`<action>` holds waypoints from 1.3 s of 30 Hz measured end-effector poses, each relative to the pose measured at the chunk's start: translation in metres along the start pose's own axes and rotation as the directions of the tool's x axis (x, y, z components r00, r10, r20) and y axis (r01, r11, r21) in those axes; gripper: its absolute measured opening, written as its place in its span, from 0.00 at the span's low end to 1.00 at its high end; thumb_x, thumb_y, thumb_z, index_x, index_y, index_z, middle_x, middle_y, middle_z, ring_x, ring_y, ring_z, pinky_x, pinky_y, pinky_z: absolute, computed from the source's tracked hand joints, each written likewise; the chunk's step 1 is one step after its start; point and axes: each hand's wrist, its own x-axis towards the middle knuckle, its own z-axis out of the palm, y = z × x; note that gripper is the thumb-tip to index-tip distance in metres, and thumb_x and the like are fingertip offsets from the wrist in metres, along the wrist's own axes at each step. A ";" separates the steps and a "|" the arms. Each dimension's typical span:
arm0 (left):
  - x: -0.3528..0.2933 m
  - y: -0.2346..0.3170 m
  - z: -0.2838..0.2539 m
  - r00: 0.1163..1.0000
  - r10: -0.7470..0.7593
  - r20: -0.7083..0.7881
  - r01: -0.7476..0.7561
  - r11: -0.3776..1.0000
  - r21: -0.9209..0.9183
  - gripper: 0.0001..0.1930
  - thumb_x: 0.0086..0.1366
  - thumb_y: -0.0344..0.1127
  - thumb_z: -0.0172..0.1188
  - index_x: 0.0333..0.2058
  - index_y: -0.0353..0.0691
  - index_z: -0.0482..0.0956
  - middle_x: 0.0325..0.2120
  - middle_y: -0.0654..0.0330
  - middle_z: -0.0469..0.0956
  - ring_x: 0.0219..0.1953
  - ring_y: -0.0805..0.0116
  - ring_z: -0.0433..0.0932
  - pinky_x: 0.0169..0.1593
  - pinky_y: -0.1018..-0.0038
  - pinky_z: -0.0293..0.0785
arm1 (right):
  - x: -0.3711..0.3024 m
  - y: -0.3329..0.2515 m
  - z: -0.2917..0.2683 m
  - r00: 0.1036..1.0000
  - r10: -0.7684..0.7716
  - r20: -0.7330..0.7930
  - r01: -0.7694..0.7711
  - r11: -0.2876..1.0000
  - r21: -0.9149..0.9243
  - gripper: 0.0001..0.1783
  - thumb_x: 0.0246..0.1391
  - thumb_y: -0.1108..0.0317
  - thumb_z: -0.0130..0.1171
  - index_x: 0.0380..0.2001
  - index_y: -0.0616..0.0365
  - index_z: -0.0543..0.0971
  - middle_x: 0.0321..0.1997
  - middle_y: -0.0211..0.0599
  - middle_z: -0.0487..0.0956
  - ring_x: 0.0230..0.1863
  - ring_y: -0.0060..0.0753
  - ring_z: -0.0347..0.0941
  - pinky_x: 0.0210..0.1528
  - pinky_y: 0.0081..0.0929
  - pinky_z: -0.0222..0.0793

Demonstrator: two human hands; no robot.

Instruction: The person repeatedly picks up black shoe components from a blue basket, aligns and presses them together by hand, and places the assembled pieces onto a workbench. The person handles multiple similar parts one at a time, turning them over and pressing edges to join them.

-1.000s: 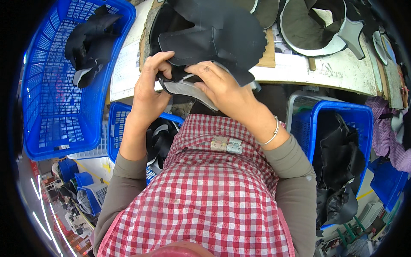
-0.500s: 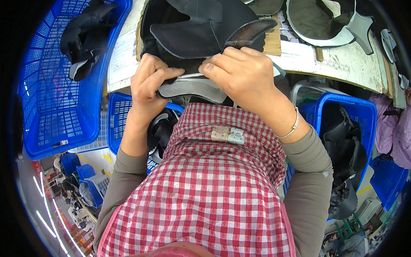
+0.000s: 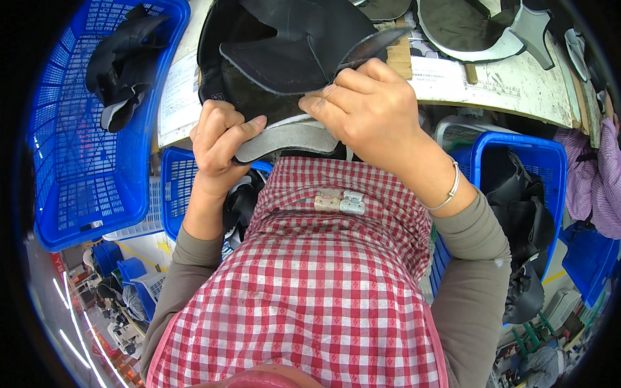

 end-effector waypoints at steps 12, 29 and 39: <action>0.005 0.012 0.006 0.991 -0.129 0.030 0.128 0.991 0.033 0.17 0.36 0.21 0.70 0.30 0.40 0.86 0.28 0.61 0.73 0.32 0.63 0.72 0.28 0.69 0.67 | -0.008 -0.013 -0.023 0.935 0.043 0.351 -0.116 0.975 0.190 0.22 0.42 0.66 0.73 0.45 0.56 0.90 0.33 0.30 0.86 0.38 0.27 0.77 0.46 0.29 0.68; 0.115 0.071 -0.059 1.000 -0.015 0.018 0.012 0.990 0.139 0.43 0.45 0.35 0.84 0.64 0.44 0.79 0.71 0.54 0.64 0.70 0.47 0.63 0.73 0.54 0.57 | 0.062 0.023 -0.016 0.622 0.780 0.067 -0.203 0.078 0.976 0.13 0.63 0.64 0.73 0.39 0.66 0.88 0.34 0.25 0.86 0.33 0.13 0.76 0.34 0.21 0.75; 0.050 -0.003 0.012 0.976 -0.170 0.135 0.173 0.985 -0.016 0.28 0.47 0.15 0.67 0.49 0.44 0.88 0.41 0.57 0.83 0.41 0.55 0.84 0.44 0.66 0.81 | 0.014 -0.004 0.037 0.433 0.815 0.385 -0.202 -0.329 0.923 0.09 0.65 0.66 0.70 0.37 0.62 0.88 0.35 0.26 0.86 0.35 0.13 0.77 0.36 0.18 0.74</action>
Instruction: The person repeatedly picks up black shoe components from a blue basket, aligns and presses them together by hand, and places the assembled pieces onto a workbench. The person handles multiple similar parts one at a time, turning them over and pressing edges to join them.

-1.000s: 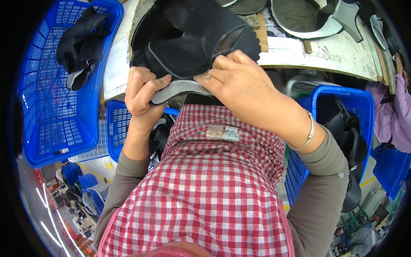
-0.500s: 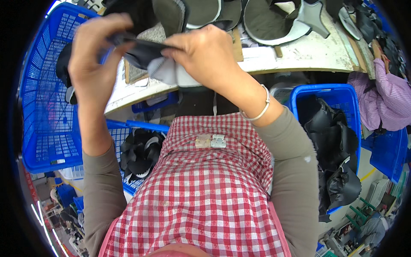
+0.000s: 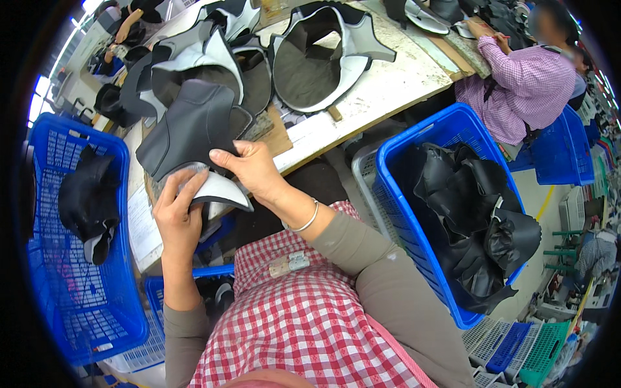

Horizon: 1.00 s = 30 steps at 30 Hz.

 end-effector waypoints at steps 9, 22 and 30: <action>-0.025 -0.008 0.074 0.342 -0.642 0.686 0.197 -0.665 -0.720 0.26 0.74 0.46 0.65 0.64 0.39 0.75 0.58 0.57 0.81 0.58 0.58 0.81 0.64 0.60 0.75 | 0.004 0.006 0.000 0.993 0.117 0.010 -0.115 0.985 -0.127 0.13 0.65 0.64 0.71 0.43 0.64 0.88 0.38 0.25 0.86 0.39 0.14 0.78 0.44 0.18 0.75; -0.049 -0.045 -0.021 0.613 -0.643 0.459 0.761 0.323 -0.563 0.14 0.75 0.36 0.62 0.47 0.28 0.83 0.37 0.56 0.84 0.33 0.71 0.80 0.39 0.75 0.77 | 0.006 -0.018 0.003 0.989 -0.035 0.142 0.090 0.913 -0.399 0.22 0.61 0.58 0.74 0.24 0.65 0.80 0.18 0.26 0.70 0.29 0.11 0.63 0.28 0.26 0.65; -0.119 -0.064 -0.077 0.744 -0.612 0.267 0.550 0.334 -0.766 0.18 0.81 0.44 0.53 0.47 0.31 0.81 0.34 0.52 0.85 0.29 0.69 0.84 0.25 0.77 0.80 | -0.056 -0.025 0.026 0.287 0.408 0.867 0.957 -0.159 -0.242 0.09 0.51 0.55 0.64 0.23 0.42 0.88 0.27 0.32 0.88 0.27 0.39 0.83 0.41 0.42 0.70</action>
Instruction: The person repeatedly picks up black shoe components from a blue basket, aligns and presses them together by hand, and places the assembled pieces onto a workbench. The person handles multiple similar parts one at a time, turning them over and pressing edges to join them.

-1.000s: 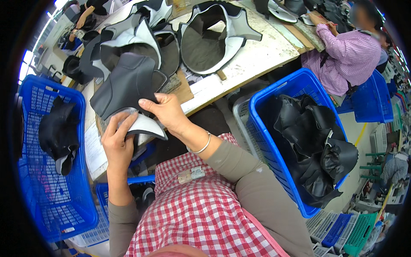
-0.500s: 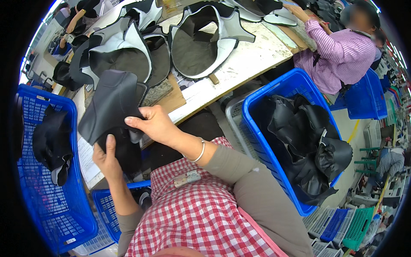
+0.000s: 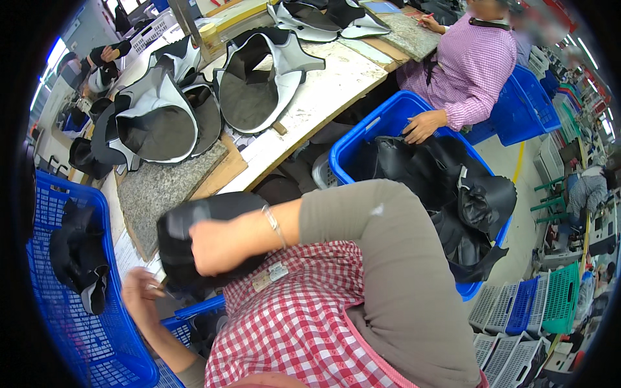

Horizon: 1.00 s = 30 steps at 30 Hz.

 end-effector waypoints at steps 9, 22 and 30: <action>-0.081 -0.048 0.061 0.872 -0.347 0.344 0.445 0.855 -0.266 0.42 0.79 0.66 0.42 0.61 0.25 0.75 0.55 0.38 0.81 0.53 0.50 0.85 0.38 0.66 0.89 | -0.010 -0.052 0.008 0.990 -0.125 -0.071 0.107 0.971 -0.215 0.08 0.47 0.58 0.64 0.18 0.41 0.87 0.22 0.22 0.85 0.28 0.29 0.81 0.44 0.39 0.61; -0.085 -0.124 0.074 0.739 -0.330 0.588 0.545 0.806 -0.232 0.31 0.57 0.30 0.77 0.57 0.24 0.75 0.46 0.46 0.84 0.46 0.49 0.88 0.46 0.65 0.86 | -0.018 -0.066 0.002 0.987 -0.156 0.035 0.160 0.969 -0.189 0.10 0.47 0.58 0.64 0.16 0.43 0.85 0.21 0.27 0.85 0.27 0.34 0.82 0.37 0.38 0.67; -0.051 -0.089 0.096 0.889 -0.320 0.326 0.030 0.752 0.658 0.15 0.63 0.22 0.66 0.49 0.30 0.82 0.31 0.57 0.84 0.34 0.76 0.81 0.41 0.73 0.79 | -0.039 -0.055 0.028 0.999 -0.020 0.029 0.023 0.991 -0.132 0.06 0.43 0.58 0.64 0.19 0.43 0.81 0.18 0.22 0.80 0.24 0.30 0.77 0.37 0.35 0.64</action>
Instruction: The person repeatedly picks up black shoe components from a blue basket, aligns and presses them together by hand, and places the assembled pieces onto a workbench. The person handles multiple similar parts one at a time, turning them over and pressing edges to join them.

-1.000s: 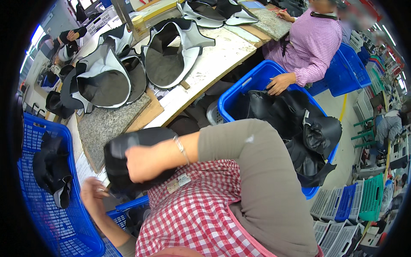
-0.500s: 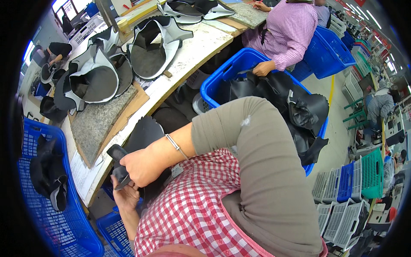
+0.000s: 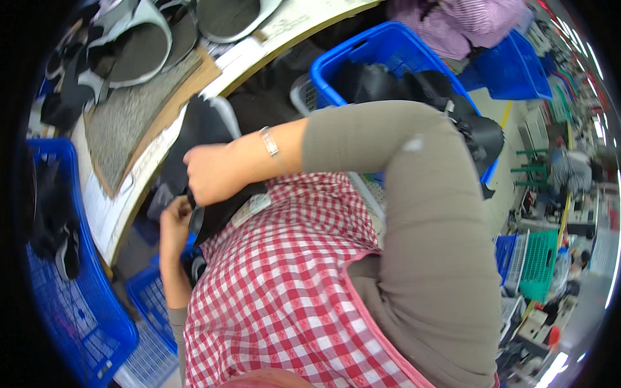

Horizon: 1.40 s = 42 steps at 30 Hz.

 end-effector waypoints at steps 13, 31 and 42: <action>0.016 0.026 0.023 0.993 0.088 0.084 -0.031 0.850 -0.526 0.07 0.70 0.29 0.68 0.40 0.31 0.84 0.26 0.65 0.79 0.33 0.83 0.72 0.37 0.77 0.73 | -0.020 -0.016 0.020 0.860 0.507 -0.063 -0.428 0.781 0.455 0.09 0.46 0.64 0.74 0.31 0.50 0.85 0.27 0.26 0.82 0.29 0.32 0.78 0.38 0.33 0.71; 0.006 0.026 0.007 0.974 0.223 0.040 -0.145 0.748 -0.648 0.13 0.68 0.28 0.70 0.50 0.31 0.87 0.36 0.60 0.87 0.36 0.79 0.82 0.43 0.80 0.79 | -0.036 -0.040 0.041 0.525 0.782 0.336 -0.389 -0.131 0.912 0.14 0.58 0.66 0.77 0.35 0.58 0.80 0.27 0.25 0.81 0.27 0.10 0.68 0.30 0.17 0.64; 0.007 0.030 0.001 0.954 0.274 0.125 -0.153 0.798 -0.583 0.14 0.69 0.26 0.67 0.52 0.33 0.87 0.37 0.63 0.85 0.38 0.79 0.80 0.45 0.80 0.77 | -0.034 -0.040 0.039 0.530 0.753 0.390 -0.376 -0.203 0.904 0.14 0.59 0.66 0.76 0.35 0.59 0.79 0.28 0.28 0.83 0.28 0.11 0.72 0.30 0.17 0.66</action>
